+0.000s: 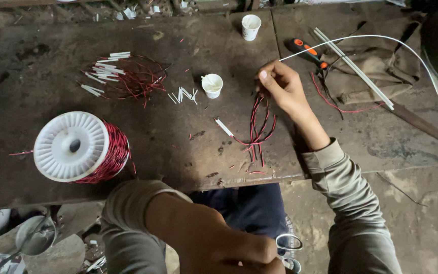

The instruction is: The person repeatedly picks up short red wires and white plastic sleeves, slides the sleeves onto the wires, and places the finished pieces on the table. The person also uses scissors to trim wire ends and organizes the completed insulated wires into a pile.

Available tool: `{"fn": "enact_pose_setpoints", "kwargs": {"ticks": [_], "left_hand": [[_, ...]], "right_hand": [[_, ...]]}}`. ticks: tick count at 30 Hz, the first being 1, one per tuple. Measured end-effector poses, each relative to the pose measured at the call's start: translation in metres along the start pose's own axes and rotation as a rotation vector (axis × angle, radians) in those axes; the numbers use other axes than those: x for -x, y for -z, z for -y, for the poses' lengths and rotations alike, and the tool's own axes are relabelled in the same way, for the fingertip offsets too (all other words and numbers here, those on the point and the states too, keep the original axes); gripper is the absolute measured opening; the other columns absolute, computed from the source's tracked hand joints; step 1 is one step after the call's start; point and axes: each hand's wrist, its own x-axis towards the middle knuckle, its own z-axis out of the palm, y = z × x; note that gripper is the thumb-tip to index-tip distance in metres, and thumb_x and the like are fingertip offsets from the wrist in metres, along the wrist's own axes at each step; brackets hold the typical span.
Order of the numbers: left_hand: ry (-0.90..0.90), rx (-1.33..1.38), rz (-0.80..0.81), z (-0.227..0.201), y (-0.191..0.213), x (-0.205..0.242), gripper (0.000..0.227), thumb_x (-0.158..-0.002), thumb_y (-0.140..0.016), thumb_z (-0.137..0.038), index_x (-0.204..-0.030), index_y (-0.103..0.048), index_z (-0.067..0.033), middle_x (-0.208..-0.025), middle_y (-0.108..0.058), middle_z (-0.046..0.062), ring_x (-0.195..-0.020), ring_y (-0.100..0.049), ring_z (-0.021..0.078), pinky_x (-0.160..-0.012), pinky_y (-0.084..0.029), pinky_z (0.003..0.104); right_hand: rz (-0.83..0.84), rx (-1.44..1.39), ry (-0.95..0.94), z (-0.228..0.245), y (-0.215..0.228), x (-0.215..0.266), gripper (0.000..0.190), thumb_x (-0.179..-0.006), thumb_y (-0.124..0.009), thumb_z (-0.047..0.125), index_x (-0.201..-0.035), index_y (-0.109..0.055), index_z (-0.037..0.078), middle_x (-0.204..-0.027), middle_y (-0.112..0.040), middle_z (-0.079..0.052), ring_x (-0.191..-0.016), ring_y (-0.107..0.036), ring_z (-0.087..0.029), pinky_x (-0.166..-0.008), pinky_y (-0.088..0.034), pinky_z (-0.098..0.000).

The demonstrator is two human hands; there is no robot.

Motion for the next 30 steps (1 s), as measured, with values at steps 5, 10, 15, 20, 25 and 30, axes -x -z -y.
{"fn": "enact_pose_setpoints", "kwargs": {"ticks": [5, 10, 15, 20, 25, 30], "left_hand": [[-0.028, -0.011, 0.02, 0.001, 0.004, -0.002, 0.015, -0.093, -0.069, 0.002, -0.084, -0.058, 0.003, -0.09, -0.055, 0.012, -0.086, -0.058, 0.0279, -0.081, -0.047, 0.04], [-0.072, -0.035, 0.08, 0.001, 0.006, -0.004, 0.012, -0.097, -0.067, 0.001, -0.09, -0.061, 0.008, -0.09, -0.056, 0.014, -0.087, -0.058, 0.0287, -0.079, -0.046, 0.039], [-0.043, 0.057, 0.027, 0.002, 0.013, -0.001, 0.014, -0.094, -0.067, -0.001, -0.086, -0.064, 0.0096, -0.088, -0.059, 0.015, -0.084, -0.061, 0.0294, -0.075, -0.046, 0.037], [0.087, -0.267, 0.167, 0.001, 0.028, -0.019, 0.01, -0.092, -0.066, -0.002, -0.09, -0.066, 0.0075, -0.085, -0.053, 0.004, -0.081, -0.056, 0.0189, -0.075, -0.048, 0.03], [0.296, -0.329, 0.338, 0.019, 0.077, -0.03, 0.022, -0.096, -0.063, -0.015, -0.107, -0.071, 0.0019, -0.094, -0.058, -0.001, -0.086, -0.06, 0.0143, -0.07, -0.053, 0.027], [0.83, -0.437, 0.119, 0.032, 0.09, -0.054, 0.019, -0.091, -0.085, -0.008, -0.106, -0.074, -0.0028, -0.101, -0.068, 0.006, -0.093, -0.066, 0.0175, -0.07, -0.057, 0.03]], "right_hand": [[-0.014, 0.027, 0.003, -0.002, 0.001, -0.001, 0.023, -0.11, -0.06, 0.026, -0.105, -0.06, 0.004, -0.087, -0.064, 0.001, -0.074, -0.056, -0.004, -0.065, -0.044, -0.0221], [-0.024, 0.1, 0.055, -0.004, 0.004, -0.001, 0.022, -0.111, -0.062, 0.023, -0.104, -0.061, 0.002, -0.088, -0.063, 0.001, -0.078, -0.053, -0.004, -0.069, -0.042, -0.0227], [0.02, 0.22, 0.139, 0.003, -0.002, 0.002, 0.022, -0.108, -0.068, 0.019, -0.099, -0.063, 0.0, -0.091, -0.063, 0.002, -0.084, -0.054, -0.004, -0.076, -0.046, -0.0239], [0.111, 0.403, 0.086, 0.022, -0.018, 0.01, 0.021, -0.1, -0.073, 0.021, -0.092, -0.069, 0.001, -0.076, -0.064, 0.0, -0.07, -0.054, -0.007, -0.064, -0.044, -0.027], [0.262, 0.512, 0.246, 0.04, -0.035, 0.011, 0.022, -0.097, -0.077, 0.022, -0.089, -0.069, 0.003, -0.077, -0.067, -0.005, -0.068, -0.063, -0.012, -0.064, -0.049, -0.03], [0.423, 0.66, 0.326, 0.044, -0.052, 0.015, 0.027, -0.085, -0.082, 0.028, -0.089, -0.07, 0.005, -0.081, -0.069, -0.011, -0.07, -0.068, -0.028, -0.061, -0.05, -0.0396]]}}
